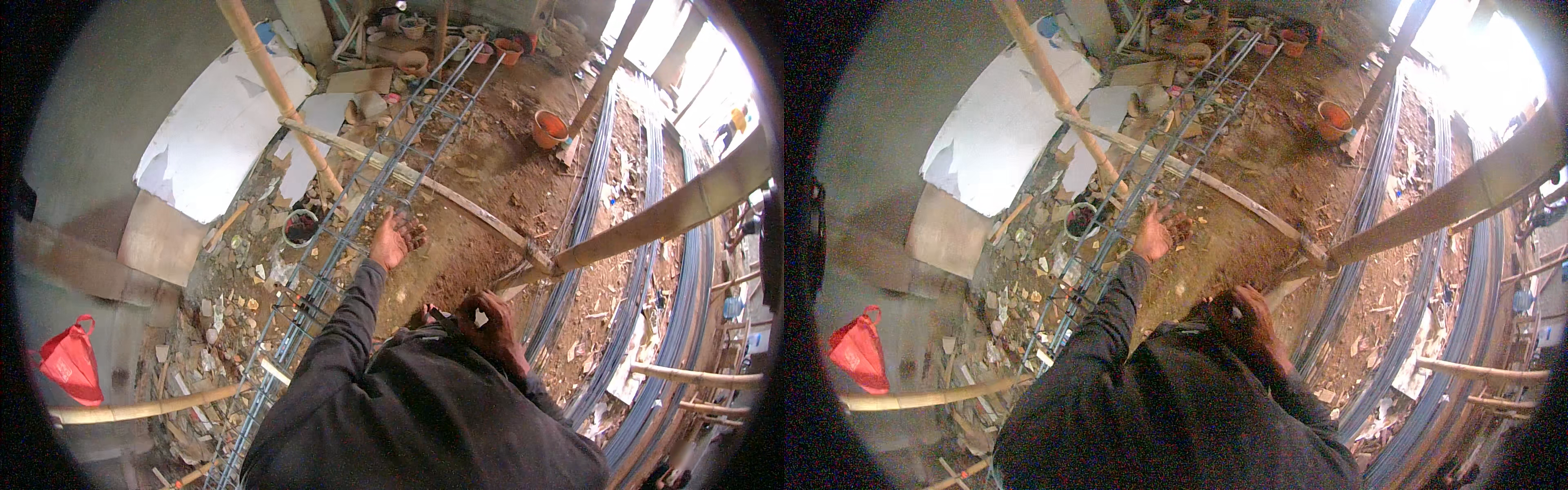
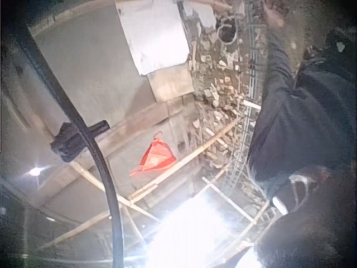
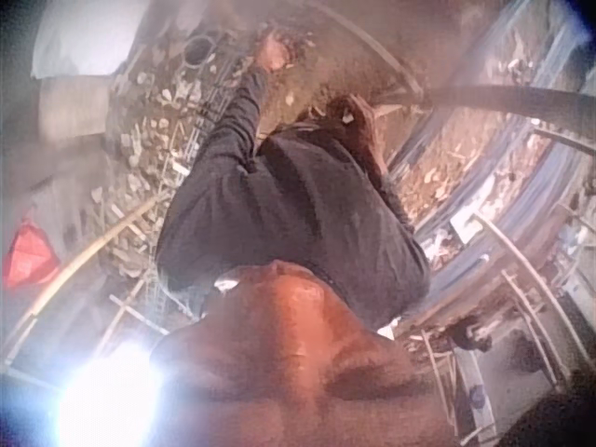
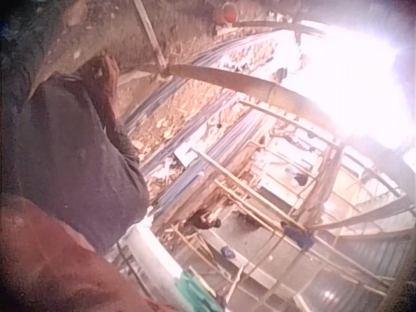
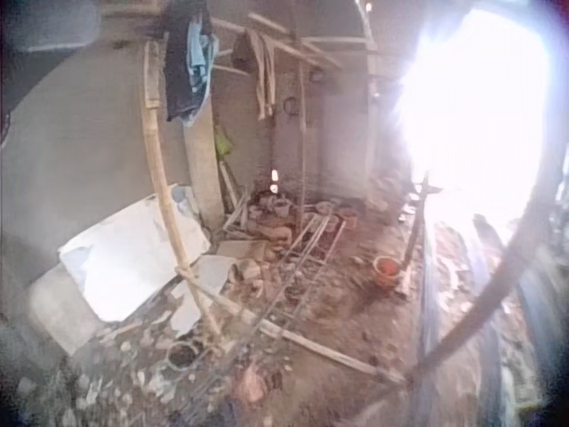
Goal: The person assembles a rebar cage by tying intersecting steel bars with wire using pliers. They repeatedly wrap wire around bar intersections and twist it to secure the structure.
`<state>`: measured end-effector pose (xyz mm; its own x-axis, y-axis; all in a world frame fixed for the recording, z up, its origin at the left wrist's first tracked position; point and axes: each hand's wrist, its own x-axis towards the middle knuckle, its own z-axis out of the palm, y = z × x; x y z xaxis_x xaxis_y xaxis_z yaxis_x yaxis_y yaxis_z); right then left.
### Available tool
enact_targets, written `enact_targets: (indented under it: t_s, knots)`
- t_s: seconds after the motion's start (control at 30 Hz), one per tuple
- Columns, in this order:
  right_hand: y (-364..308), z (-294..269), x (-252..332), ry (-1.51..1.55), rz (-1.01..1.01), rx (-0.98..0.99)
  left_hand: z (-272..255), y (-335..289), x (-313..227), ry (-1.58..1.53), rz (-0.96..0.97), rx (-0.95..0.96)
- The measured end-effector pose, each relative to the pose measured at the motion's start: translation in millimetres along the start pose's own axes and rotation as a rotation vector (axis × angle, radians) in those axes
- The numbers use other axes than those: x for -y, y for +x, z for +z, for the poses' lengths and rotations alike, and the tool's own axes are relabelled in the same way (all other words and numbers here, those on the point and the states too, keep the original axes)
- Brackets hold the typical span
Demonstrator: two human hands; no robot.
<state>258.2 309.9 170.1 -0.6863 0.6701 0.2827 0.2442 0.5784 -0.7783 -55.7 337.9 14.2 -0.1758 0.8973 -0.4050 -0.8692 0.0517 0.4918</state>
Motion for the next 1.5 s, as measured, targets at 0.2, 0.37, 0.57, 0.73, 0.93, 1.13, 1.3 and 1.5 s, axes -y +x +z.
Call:
enact_targets:
  t_s: [0.2,0.37,0.57,0.73,0.93,1.13,1.3,1.5]
  knots:
    - [-5,-5,-9,-0.005,0.003,-0.036,18,-33,35,-0.037,0.244,-0.292]
    - [-4,-14,-9,-0.046,0.026,-0.067,35,-82,46,0.344,0.751,-0.727]
    - [-14,-18,-28,0.044,-0.02,-0.016,54,-23,-35,1.386,0.915,-0.675]
    - [-17,-12,-57,0.089,-0.113,-0.01,51,77,-36,1.145,-0.077,-0.163]
    - [-29,-40,-36,0.037,-0.068,-0.092,61,108,13,0.647,-0.044,0.026]
    - [-32,-58,-5,0.053,0.025,-0.171,111,111,7,0.345,0.017,-0.234]
    - [-41,-77,-3,0.011,0.085,-0.198,144,104,-20,0.387,0.123,-0.046]
    - [-62,-103,-16,-0.398,0.171,-0.559,174,102,-73,0.028,0.458,-0.154]
